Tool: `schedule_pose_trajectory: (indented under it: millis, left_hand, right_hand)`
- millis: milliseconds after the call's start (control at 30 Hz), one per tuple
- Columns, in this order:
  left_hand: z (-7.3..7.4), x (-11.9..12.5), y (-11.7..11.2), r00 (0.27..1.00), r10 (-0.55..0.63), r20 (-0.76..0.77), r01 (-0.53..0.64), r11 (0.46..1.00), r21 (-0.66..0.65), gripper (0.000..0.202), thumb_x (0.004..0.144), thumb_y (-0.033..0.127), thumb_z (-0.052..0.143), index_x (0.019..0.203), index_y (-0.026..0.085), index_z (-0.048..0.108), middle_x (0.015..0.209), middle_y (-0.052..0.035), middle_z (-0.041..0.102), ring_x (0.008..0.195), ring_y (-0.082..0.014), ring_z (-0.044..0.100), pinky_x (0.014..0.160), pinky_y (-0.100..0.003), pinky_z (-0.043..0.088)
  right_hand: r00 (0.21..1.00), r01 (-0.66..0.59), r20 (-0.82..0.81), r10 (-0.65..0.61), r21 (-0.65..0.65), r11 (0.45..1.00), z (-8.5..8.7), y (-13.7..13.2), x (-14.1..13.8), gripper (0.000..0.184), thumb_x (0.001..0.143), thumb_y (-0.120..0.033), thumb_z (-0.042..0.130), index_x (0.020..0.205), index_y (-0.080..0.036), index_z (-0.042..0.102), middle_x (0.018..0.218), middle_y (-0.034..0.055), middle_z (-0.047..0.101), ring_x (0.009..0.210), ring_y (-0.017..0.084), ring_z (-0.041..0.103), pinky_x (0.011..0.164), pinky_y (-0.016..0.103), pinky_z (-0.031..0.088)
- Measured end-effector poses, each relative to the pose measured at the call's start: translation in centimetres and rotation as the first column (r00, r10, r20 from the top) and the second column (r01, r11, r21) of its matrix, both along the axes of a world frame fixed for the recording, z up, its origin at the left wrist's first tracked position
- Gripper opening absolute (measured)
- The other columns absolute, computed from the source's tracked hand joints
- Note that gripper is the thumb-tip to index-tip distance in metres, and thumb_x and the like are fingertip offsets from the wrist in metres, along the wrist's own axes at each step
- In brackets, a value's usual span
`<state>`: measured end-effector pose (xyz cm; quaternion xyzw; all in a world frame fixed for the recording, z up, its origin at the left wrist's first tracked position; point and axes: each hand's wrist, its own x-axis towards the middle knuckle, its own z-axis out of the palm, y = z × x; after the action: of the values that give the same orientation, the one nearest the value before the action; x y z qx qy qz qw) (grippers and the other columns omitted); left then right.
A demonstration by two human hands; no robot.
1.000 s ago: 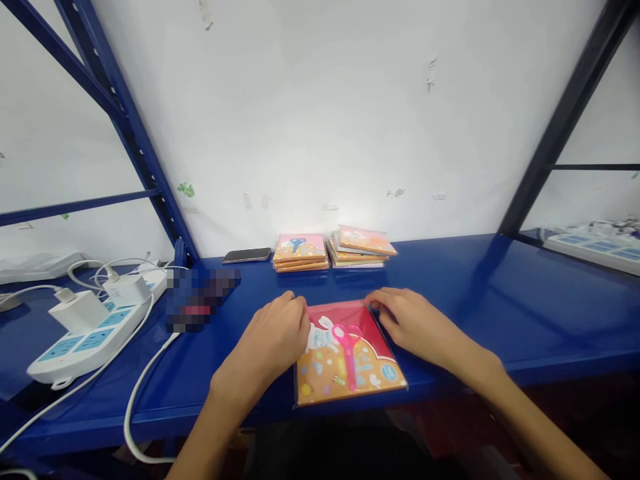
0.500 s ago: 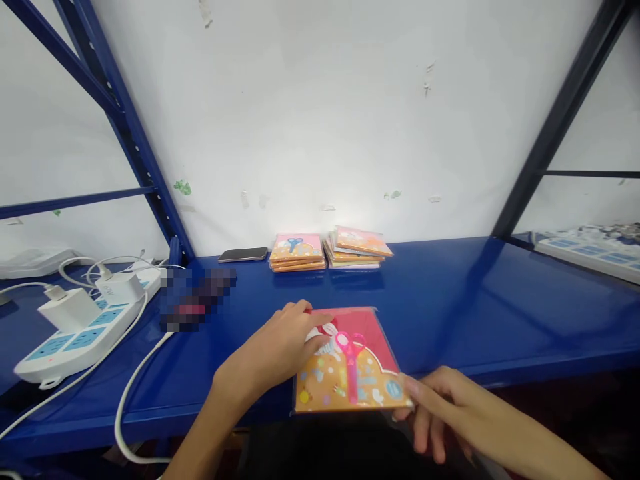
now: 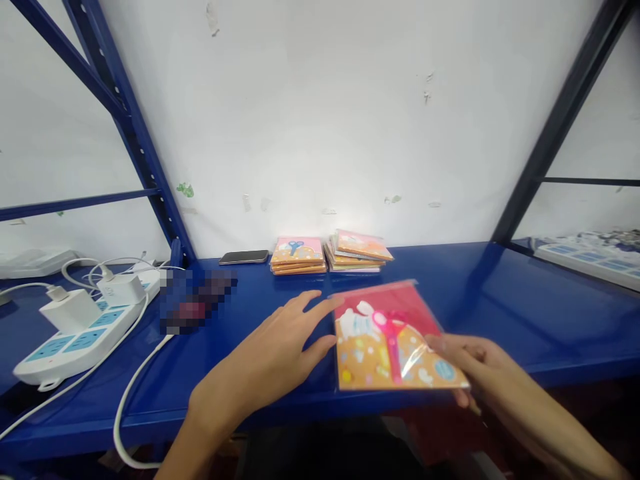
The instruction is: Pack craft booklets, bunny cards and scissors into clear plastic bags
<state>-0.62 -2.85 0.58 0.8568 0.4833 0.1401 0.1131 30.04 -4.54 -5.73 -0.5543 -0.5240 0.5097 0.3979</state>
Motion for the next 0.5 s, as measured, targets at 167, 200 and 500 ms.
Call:
schedule_pose_trajectory:
  millis: [167, 200, 500]
  left_hand:
    - [1.0, -1.8, -0.2, 0.999, 0.048, 0.02, -0.048, 0.999, 0.023, 0.043, 0.106, 0.046, 0.042, 0.148, 0.044, 0.047, 0.156, 0.0072, 0.05, 0.144, -0.0203, 0.046, 0.123, -0.04, 0.036]
    - [1.0, -2.0, -0.2, 0.998, 0.056, 0.023, -0.057, 0.998, 0.015, 0.042, 0.106, 0.046, 0.042, 0.147, 0.043, 0.049, 0.154, 0.0067, 0.052, 0.142, -0.0202, 0.048, 0.122, -0.04, 0.036]
    - [1.0, -1.3, -0.4, 0.995, 0.083, -0.059, -0.089, 0.99, -0.112, 0.045, 0.105, 0.047, 0.042, 0.148, 0.037, 0.052, 0.154, 0.0029, 0.055, 0.145, -0.0263, 0.045, 0.123, -0.046, 0.033]
  right_hand:
    - [0.977, 0.174, 0.059, -0.203, 0.322, 0.931, 4.5, 5.3, 1.4, 0.054, 0.078, -0.069, 0.073, 0.06, -0.019, 0.064, 0.05, 0.0025, 0.054, 0.047, 0.013, 0.045, 0.042, 0.025, 0.034]
    - [0.976, 0.176, 0.055, -0.211, 0.374, 0.911, 5.5, 7.2, 1.4, 0.054, 0.081, -0.067, 0.072, 0.061, -0.019, 0.062, 0.052, 0.0023, 0.054, 0.049, 0.013, 0.045, 0.043, 0.024, 0.035]
    - [0.878, 0.134, 0.379, -0.294, 0.395, 0.909, 5.2, 23.4, 2.1, 0.023, 0.094, -0.035, 0.07, 0.096, -0.012, 0.07, 0.1, 0.0142, 0.071, 0.089, 0.023, 0.067, 0.078, 0.035, 0.056]
